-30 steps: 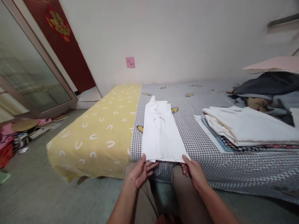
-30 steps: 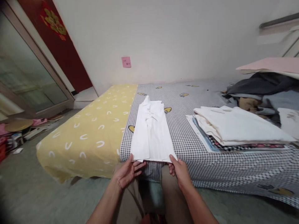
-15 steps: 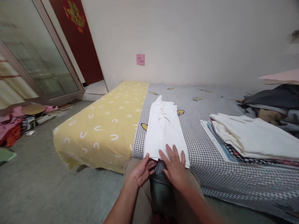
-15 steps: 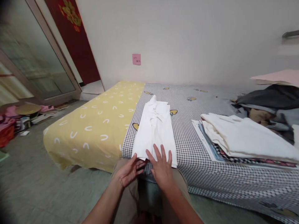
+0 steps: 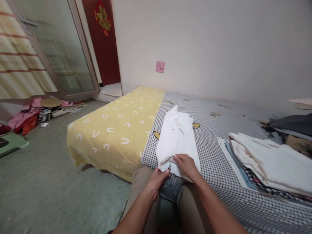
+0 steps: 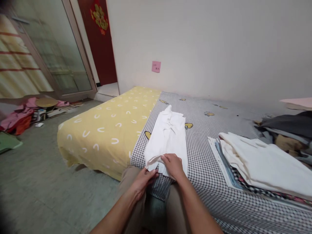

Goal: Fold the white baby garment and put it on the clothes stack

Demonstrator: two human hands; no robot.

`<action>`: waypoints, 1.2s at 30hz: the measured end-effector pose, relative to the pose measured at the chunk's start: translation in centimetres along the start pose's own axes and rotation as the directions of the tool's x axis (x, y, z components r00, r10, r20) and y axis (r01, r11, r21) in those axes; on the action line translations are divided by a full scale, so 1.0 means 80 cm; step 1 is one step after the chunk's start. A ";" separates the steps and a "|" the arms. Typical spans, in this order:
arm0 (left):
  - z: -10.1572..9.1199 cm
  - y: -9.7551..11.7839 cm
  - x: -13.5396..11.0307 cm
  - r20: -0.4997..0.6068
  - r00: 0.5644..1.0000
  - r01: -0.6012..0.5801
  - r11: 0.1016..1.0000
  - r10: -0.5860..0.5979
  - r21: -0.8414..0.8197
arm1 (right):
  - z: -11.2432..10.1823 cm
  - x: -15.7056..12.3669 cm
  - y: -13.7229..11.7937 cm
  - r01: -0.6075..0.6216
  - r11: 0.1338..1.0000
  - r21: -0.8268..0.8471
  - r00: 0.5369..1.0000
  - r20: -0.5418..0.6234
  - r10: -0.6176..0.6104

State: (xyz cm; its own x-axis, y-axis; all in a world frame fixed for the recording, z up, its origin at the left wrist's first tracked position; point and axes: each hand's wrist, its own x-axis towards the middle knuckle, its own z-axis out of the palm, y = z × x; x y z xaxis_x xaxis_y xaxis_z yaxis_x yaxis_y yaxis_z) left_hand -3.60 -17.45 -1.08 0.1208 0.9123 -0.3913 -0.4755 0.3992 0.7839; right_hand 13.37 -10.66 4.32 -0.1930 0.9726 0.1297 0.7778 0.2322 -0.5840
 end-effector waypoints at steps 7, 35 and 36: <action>0.005 -0.019 0.004 0.038 0.999 0.027 0.997 -0.030 0.070 | 0.000 -0.006 -0.003 0.003 0.989 0.147 1.000 -0.026 0.001; 0.036 0.036 -0.003 -0.155 0.978 -0.107 0.977 0.136 0.184 | -0.070 0.029 -0.008 -0.009 0.999 0.035 0.998 0.070 0.007; 0.039 0.041 -0.006 -0.141 0.981 -0.107 0.978 0.133 0.179 | -0.074 0.030 -0.009 -0.014 0.999 0.052 0.998 0.069 0.011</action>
State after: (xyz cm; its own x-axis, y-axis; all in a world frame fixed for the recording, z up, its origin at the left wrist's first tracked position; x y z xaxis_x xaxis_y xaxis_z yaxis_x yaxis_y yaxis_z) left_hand -2.48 -16.25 3.19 -0.0679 0.9351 -0.3479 -0.3223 0.3094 0.8946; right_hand 15.90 -8.44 9.76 -0.2256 0.9719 0.0676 0.7483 0.2172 -0.6268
